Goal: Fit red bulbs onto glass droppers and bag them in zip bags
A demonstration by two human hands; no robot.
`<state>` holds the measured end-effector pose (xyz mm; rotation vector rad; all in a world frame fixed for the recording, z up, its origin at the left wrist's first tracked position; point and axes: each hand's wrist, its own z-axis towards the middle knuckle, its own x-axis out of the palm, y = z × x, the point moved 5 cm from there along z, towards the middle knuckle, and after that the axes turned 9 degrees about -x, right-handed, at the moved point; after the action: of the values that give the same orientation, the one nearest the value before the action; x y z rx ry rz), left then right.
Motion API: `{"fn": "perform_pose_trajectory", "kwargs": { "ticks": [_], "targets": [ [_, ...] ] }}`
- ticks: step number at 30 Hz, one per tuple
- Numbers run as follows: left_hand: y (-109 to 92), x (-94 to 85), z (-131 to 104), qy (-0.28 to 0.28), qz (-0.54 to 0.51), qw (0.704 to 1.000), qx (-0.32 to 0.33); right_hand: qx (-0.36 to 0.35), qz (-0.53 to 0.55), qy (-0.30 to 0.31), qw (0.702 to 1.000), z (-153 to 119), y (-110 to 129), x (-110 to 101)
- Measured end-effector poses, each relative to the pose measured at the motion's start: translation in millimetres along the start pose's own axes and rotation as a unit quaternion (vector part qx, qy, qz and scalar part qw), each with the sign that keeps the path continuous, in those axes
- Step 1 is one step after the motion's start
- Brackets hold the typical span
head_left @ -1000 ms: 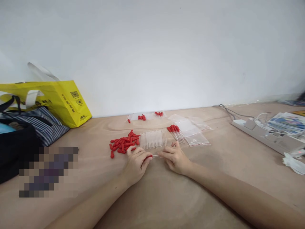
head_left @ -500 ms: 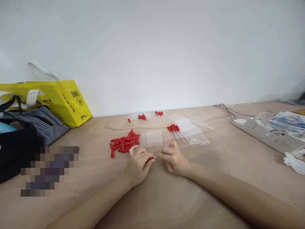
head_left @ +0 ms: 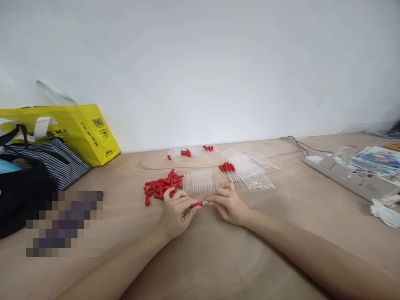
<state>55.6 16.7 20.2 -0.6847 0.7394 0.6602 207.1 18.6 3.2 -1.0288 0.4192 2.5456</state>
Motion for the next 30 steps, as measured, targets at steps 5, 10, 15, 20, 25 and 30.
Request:
{"fn": "perform_pose_trajectory", "kwargs": {
  "ticks": [5,10,15,20,25,30],
  "targets": [
    [-1,2.2,0,0.001,0.001,1.000,-0.011,0.002,0.001,-0.009,1.000,1,3,2],
    [-1,6.2,2,0.044,0.016,0.999,-0.020,0.009,-0.012,0.055,0.998,2,1,3],
    [10,6.3,2,0.047,0.035,0.997,-0.053,0.048,-0.100,0.115,0.987,-1,-4,1],
    [23,4.6,2,0.029,0.047,0.993,-0.102,0.259,-0.150,0.083,0.951,-5,-36,-10],
    [17,5.5,2,0.041,0.049,0.996,-0.060,0.395,-0.197,0.098,0.892,1,-72,-10],
    [16,5.4,2,0.051,0.047,0.995,-0.065,0.427,-0.239,0.112,0.865,16,-87,-2]
  ]
}}
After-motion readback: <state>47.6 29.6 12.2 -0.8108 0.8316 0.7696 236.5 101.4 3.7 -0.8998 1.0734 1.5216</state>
